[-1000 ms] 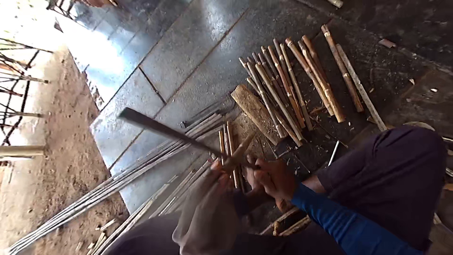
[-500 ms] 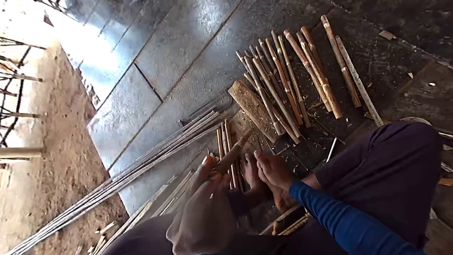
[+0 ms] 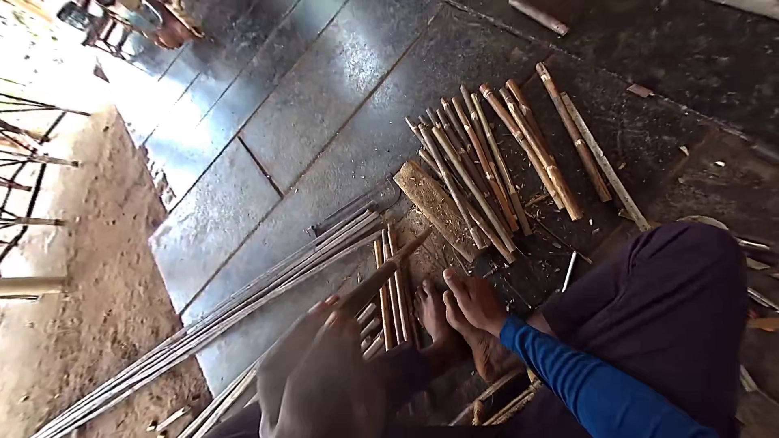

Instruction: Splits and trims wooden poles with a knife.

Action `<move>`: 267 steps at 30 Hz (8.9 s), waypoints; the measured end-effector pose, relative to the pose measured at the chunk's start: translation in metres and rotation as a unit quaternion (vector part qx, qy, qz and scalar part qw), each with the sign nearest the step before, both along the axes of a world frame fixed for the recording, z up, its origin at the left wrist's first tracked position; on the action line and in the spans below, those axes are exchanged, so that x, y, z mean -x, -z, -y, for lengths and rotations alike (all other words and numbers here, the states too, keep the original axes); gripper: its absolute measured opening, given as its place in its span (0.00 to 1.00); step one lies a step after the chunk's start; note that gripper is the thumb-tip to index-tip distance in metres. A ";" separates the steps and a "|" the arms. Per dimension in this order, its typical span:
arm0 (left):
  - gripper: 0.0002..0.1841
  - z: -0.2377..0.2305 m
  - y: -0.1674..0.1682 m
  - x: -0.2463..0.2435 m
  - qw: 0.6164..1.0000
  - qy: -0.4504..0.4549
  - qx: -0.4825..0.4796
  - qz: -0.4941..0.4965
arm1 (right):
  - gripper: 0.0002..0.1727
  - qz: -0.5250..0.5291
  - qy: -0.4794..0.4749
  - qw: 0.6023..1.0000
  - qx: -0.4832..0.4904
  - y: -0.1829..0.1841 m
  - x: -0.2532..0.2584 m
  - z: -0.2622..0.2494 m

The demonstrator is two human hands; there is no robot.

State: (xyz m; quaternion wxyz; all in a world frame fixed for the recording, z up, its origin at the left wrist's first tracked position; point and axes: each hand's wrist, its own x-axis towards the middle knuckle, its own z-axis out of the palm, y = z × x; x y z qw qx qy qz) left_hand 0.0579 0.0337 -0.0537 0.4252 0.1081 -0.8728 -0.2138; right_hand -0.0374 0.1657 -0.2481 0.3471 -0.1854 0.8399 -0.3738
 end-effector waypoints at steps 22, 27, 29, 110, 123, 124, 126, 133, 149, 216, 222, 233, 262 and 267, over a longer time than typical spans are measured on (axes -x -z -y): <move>0.12 0.001 -0.013 -0.003 0.997 0.044 -0.038 -0.058 | 0.45 -0.043 0.076 0.996 0.019 -0.015 0.009 -0.010; 0.10 -0.001 -0.016 -0.005 0.997 0.044 -0.060 -0.037 | 0.44 -0.083 0.027 0.995 0.037 -0.012 -0.008 -0.014; 0.09 0.001 -0.016 0.001 0.996 0.042 -0.057 -0.054 | 0.47 -0.024 0.073 0.997 0.015 0.001 0.002 -0.010; 0.09 -0.007 -0.015 0.010 0.993 0.088 -0.053 -0.060 | 0.48 -0.051 0.080 0.995 0.009 -0.003 0.025 -0.012; 0.12 -0.010 -0.015 0.007 0.993 0.083 -0.066 -0.048 | 0.47 -0.032 0.091 0.995 0.015 -0.002 0.024 -0.010; 0.13 -0.011 -0.014 0.008 0.993 0.082 -0.067 -0.045 | 0.46 -0.072 0.067 0.995 0.036 -0.009 0.026 -0.007; 0.14 -0.015 -0.014 -0.001 0.995 0.083 -0.058 -0.027 | 0.45 -0.071 0.057 0.995 0.034 -0.002 0.012 -0.008; 0.08 -0.018 -0.018 0.000 0.992 0.072 -0.097 -0.039 | 0.45 -0.039 0.067 0.997 0.030 0.001 0.009 -0.013; 0.08 -0.006 -0.018 0.001 0.987 0.101 -0.114 -0.049 | 0.49 -0.017 0.121 0.992 -0.027 0.011 0.021 -0.014; 0.16 -0.049 0.199 0.124 0.879 0.201 -0.020 0.432 | 0.41 0.011 0.425 0.881 0.206 -0.046 0.086 -0.127; 0.35 0.066 0.233 0.026 0.726 -0.318 -0.241 0.560 | 0.35 0.068 0.363 0.918 0.144 -0.064 0.087 -0.085; 0.22 0.088 0.199 0.054 0.680 -0.260 -0.135 0.672 | 0.37 0.077 0.346 0.914 0.196 -0.035 0.087 -0.083; 0.19 0.007 0.006 0.139 0.951 0.184 -0.247 -0.032 | 0.47 0.060 0.310 0.936 0.157 -0.015 0.076 -0.091; 0.27 0.021 -0.034 0.119 0.987 0.129 -0.078 0.052 | 0.48 0.048 0.267 0.956 0.113 -0.022 0.068 -0.080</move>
